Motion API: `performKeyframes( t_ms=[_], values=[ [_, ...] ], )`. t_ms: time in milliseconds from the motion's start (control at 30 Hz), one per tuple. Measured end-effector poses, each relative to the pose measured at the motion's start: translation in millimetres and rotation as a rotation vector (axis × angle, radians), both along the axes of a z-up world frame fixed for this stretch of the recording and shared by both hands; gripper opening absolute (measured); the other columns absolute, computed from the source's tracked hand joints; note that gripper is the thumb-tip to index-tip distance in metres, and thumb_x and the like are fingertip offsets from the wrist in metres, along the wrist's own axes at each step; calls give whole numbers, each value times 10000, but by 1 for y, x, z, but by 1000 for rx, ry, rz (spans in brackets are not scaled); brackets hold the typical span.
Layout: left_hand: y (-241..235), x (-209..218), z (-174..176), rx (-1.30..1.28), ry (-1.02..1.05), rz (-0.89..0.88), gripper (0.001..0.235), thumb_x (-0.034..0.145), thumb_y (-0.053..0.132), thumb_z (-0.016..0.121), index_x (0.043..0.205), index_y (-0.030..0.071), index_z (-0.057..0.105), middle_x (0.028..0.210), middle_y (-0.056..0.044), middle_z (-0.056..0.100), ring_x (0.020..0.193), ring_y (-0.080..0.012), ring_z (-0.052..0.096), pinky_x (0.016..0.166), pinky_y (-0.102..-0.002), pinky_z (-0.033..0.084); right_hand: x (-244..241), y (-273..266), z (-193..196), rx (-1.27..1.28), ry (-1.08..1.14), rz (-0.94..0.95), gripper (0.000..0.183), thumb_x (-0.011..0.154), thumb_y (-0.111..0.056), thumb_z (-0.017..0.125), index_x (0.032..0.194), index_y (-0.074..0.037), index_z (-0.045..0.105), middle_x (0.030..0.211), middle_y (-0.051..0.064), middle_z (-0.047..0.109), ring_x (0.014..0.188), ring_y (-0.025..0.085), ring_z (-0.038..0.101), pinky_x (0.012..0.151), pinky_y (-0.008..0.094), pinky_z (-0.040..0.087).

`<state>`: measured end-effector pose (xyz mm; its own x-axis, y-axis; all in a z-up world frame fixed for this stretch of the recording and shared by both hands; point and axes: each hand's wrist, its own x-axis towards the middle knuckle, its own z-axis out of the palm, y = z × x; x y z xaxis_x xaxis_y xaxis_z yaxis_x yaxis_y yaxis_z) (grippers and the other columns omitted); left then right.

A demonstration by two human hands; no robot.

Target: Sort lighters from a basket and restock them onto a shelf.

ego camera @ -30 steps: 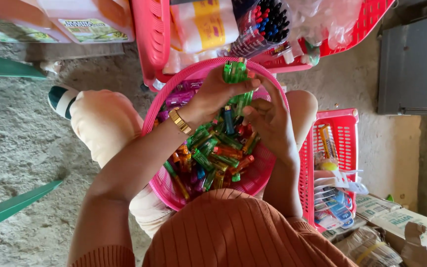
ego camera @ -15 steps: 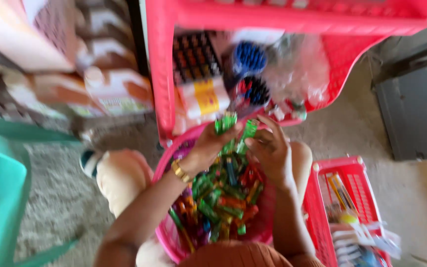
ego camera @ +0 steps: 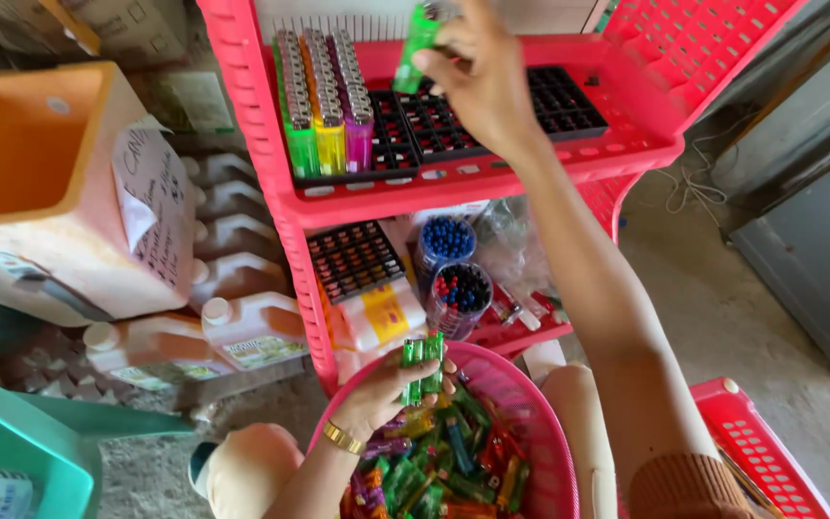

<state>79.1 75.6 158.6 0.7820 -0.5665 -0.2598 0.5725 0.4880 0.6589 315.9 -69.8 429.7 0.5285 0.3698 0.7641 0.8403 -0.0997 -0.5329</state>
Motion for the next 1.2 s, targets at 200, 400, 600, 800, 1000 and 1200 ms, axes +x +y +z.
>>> performKeyframes(
  t_ms=[200, 400, 600, 800, 1000, 1200],
  values=[
    [7, 4, -5, -36, -109, 97, 510, 948, 150, 716, 1404, 63, 504, 1072, -138, 716, 861, -281, 735, 632, -313, 566, 26, 43, 3, -197, 126, 41, 475, 1022, 79, 660, 1411, -118, 474, 959, 95, 743, 819, 127, 718, 606, 268, 597],
    [3, -8, 29, 122, -146, 48, 445, 976, 171, 696, 1355, 33, 507, 1097, -137, 725, 894, -245, 749, 651, -294, 570, 27, 51, -5, -220, 87, 69, 440, 992, 117, 622, 1336, -109, 468, 1044, 97, 747, 896, 132, 748, 572, 264, 594],
    [27, 13, 125, 284, -837, 282, 421, 1010, 157, 636, 1375, 50, 456, 1089, -92, 670, 937, -168, 683, 724, -310, 609, 35, 50, -17, -164, -59, 128, 458, 986, 139, 629, 1350, -91, 472, 1107, 138, 754, 1077, 236, 779, 871, 342, 634],
    [41, 38, 205, 703, -849, 653, 259, 1034, 139, 709, 1209, -22, 608, 876, -81, 746, 624, -102, 576, 544, -241, 479, 29, 48, -14, -267, -192, 64, 515, 967, 96, 684, 1407, -84, 488, 1247, 207, 711, 1134, 330, 728, 925, 390, 595],
    [34, 45, 190, 444, -772, 931, 340, 933, 135, 747, 1216, -9, 625, 961, -45, 745, 577, -79, 652, 455, -207, 446, -5, 30, -6, -182, -186, -144, 537, 997, 42, 692, 1483, -97, 512, 1294, 155, 709, 1055, 250, 719, 793, 326, 602],
    [42, 35, 201, 262, -783, 601, 317, 1021, 241, 638, 1232, 4, 629, 925, -60, 747, 538, -47, 510, 460, -192, 408, -120, -2, 24, -181, 319, 353, 337, 1031, -100, 669, 1360, -49, 618, 1242, 49, 721, 1035, 138, 642, 903, 300, 549]
  ],
)
